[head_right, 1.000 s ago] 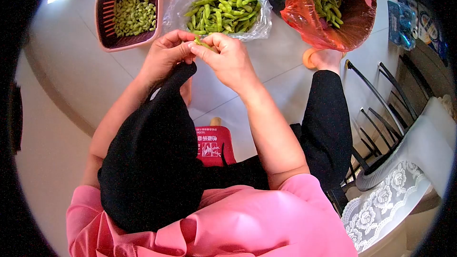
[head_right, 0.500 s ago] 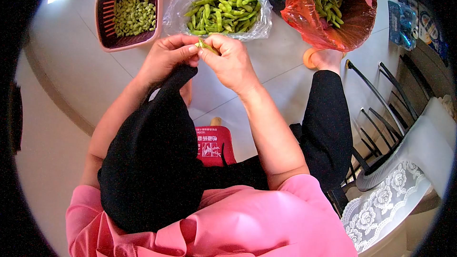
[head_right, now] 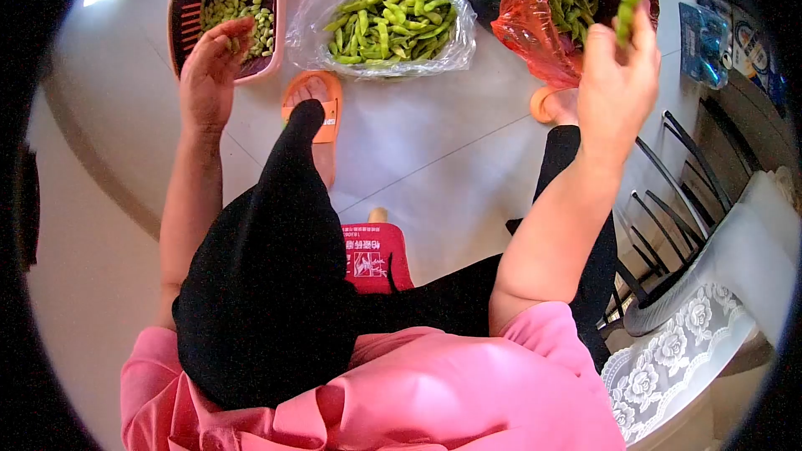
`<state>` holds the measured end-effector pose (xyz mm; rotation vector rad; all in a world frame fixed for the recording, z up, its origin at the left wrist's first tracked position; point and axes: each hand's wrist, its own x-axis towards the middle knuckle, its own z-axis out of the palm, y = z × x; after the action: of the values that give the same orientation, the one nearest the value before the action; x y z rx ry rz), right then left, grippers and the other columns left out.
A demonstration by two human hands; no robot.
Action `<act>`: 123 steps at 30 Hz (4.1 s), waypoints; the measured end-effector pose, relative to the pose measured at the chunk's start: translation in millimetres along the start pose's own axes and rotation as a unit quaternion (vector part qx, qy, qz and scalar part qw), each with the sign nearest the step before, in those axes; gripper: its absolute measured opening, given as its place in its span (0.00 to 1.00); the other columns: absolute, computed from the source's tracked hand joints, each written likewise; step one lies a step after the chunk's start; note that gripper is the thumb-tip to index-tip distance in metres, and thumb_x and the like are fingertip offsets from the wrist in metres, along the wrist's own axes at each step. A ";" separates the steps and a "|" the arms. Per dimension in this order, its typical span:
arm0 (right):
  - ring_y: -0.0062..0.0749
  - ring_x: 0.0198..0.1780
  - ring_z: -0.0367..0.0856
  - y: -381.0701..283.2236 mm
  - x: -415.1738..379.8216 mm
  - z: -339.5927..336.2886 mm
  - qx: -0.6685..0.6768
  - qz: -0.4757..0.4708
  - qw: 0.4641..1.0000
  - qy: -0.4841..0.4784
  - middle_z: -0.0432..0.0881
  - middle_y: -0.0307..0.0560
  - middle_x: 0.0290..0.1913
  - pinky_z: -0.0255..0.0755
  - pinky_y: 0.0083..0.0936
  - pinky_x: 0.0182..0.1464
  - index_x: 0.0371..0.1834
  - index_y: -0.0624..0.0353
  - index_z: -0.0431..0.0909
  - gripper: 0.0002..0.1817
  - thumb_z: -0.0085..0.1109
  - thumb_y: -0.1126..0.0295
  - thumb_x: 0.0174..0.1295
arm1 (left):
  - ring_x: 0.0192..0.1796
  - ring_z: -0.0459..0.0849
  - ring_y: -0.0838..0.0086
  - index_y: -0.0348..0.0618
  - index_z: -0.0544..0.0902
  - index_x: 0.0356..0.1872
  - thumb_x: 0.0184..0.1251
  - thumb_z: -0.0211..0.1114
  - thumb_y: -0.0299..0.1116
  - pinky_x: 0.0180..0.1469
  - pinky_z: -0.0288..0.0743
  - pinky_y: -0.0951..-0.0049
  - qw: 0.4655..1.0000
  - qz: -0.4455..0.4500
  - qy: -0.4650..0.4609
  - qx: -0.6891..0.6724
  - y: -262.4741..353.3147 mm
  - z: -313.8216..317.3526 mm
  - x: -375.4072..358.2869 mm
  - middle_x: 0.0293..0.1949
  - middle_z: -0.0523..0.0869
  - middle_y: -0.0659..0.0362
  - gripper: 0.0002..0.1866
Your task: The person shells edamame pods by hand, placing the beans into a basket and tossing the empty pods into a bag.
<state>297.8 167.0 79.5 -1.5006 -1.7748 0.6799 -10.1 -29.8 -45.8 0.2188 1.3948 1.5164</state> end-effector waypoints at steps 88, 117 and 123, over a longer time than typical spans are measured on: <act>0.15 0.26 0.73 10.3 -126.2 121.1 0.262 0.304 0.845 -0.353 0.76 0.36 0.23 0.68 0.19 0.26 0.23 0.65 0.75 0.06 0.60 0.74 0.48 | 0.34 0.84 0.75 0.35 0.77 0.42 0.66 0.58 0.31 0.36 0.79 0.81 0.947 -0.267 -0.170 0.046 -20.7 68.8 -38.6 0.34 0.84 0.56 0.10; 0.09 0.25 0.64 0.3 -146.0 121.6 0.096 0.102 0.910 -0.391 0.70 0.30 0.21 0.60 0.12 0.25 0.26 0.62 0.74 0.04 0.61 0.76 0.51 | 0.44 0.82 0.70 0.29 0.75 0.46 0.64 0.49 0.24 0.48 0.77 0.73 0.930 -0.336 -0.145 -0.025 -36.2 53.5 -36.8 0.41 0.81 0.51 0.13; 0.09 0.25 0.65 9.3 -135.2 112.9 0.249 0.272 0.850 -0.376 0.72 0.28 0.23 0.60 0.10 0.26 0.27 0.62 0.75 0.03 0.57 0.76 0.57 | 0.42 0.81 0.74 0.30 0.76 0.48 0.66 0.50 0.27 0.45 0.77 0.77 0.924 -0.339 -0.159 -0.079 -29.5 60.2 -35.5 0.43 0.81 0.53 0.14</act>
<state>225.2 41.5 -21.1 -1.4466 -1.4427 2.0751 64.7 -23.6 -34.4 -0.1142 0.9385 0.9502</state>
